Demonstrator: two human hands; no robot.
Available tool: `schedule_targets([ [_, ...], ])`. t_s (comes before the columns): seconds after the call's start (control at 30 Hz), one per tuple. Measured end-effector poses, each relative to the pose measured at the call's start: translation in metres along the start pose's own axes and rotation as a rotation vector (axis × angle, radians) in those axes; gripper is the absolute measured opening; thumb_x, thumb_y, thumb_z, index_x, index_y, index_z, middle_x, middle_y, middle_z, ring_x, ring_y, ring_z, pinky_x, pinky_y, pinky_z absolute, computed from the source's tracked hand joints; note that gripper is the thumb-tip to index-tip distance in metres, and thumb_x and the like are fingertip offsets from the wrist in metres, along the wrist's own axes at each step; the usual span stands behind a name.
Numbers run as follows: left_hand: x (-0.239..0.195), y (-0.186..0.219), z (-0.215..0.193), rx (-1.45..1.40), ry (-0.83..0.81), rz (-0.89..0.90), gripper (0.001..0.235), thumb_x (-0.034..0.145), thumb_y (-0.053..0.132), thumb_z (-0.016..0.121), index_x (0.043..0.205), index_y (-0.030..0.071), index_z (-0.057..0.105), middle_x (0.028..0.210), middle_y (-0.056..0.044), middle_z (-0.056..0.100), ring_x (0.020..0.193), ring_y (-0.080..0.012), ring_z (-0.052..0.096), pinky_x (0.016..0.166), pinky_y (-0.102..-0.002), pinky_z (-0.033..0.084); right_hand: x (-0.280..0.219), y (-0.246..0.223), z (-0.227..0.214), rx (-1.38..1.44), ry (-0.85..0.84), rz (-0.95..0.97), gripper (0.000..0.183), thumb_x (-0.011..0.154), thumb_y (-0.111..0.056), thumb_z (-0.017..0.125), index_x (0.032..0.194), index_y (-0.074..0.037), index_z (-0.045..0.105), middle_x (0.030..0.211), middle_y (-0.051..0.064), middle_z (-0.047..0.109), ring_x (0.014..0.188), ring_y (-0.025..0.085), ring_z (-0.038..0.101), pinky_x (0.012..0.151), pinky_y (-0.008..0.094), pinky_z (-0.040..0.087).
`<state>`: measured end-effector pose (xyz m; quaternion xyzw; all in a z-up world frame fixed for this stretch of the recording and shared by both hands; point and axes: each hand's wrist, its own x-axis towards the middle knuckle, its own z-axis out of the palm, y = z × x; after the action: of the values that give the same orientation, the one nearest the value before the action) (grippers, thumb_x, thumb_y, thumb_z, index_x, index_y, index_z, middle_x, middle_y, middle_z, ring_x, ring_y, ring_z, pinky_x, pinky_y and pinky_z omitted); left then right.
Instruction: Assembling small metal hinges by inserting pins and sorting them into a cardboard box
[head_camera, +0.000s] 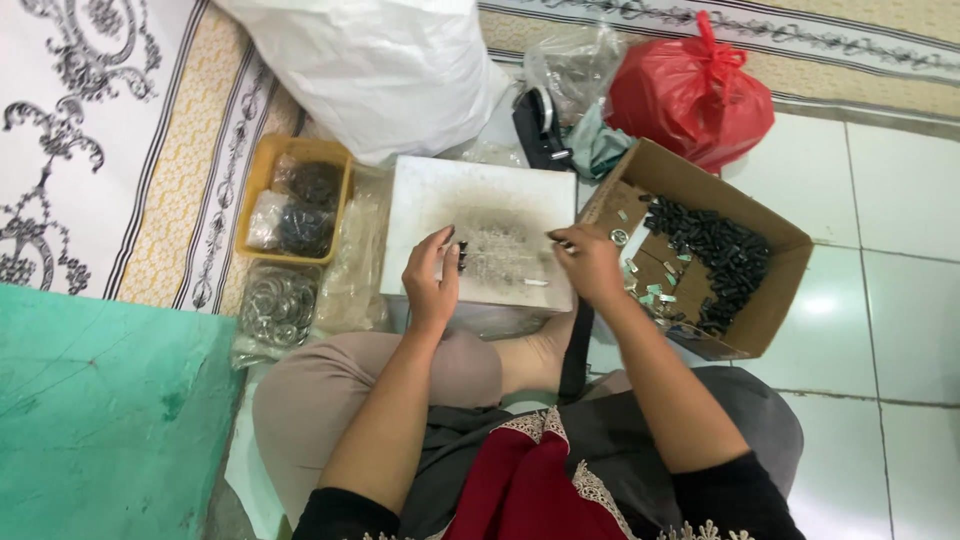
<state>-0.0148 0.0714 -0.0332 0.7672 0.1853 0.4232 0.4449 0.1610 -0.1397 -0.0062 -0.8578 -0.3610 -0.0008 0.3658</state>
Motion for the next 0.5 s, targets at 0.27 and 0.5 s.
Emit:
schedule_targets([
  [0.27,-0.017,0.065,0.035,0.004,-0.158,0.254,0.019,0.097,0.009,0.071,0.116,0.008,0.075,0.106,-0.012,0.075,0.097,-0.035,0.072,0.087,-0.045,0.058,-0.084,0.092,-0.079,-0.252,-0.276,0.23,0.029,0.086,-0.012,0.066,0.111,-0.015,0.08,0.106,0.015,0.076,0.103,0.04,0.071,0.093,0.049,0.057],
  [0.5,-0.047,0.072,0.156,-0.045,-0.434,0.244,0.015,0.091,0.016,0.078,0.106,0.018,0.079,0.098,-0.002,0.077,0.093,-0.0261,0.074,0.086,-0.037,0.06,-0.103,0.068,-0.076,-0.151,-0.494,0.17,0.029,0.086,-0.005,0.06,0.105,-0.007,0.082,0.116,0.021,0.071,0.112,0.042,0.067,0.094,0.048,0.057],
])
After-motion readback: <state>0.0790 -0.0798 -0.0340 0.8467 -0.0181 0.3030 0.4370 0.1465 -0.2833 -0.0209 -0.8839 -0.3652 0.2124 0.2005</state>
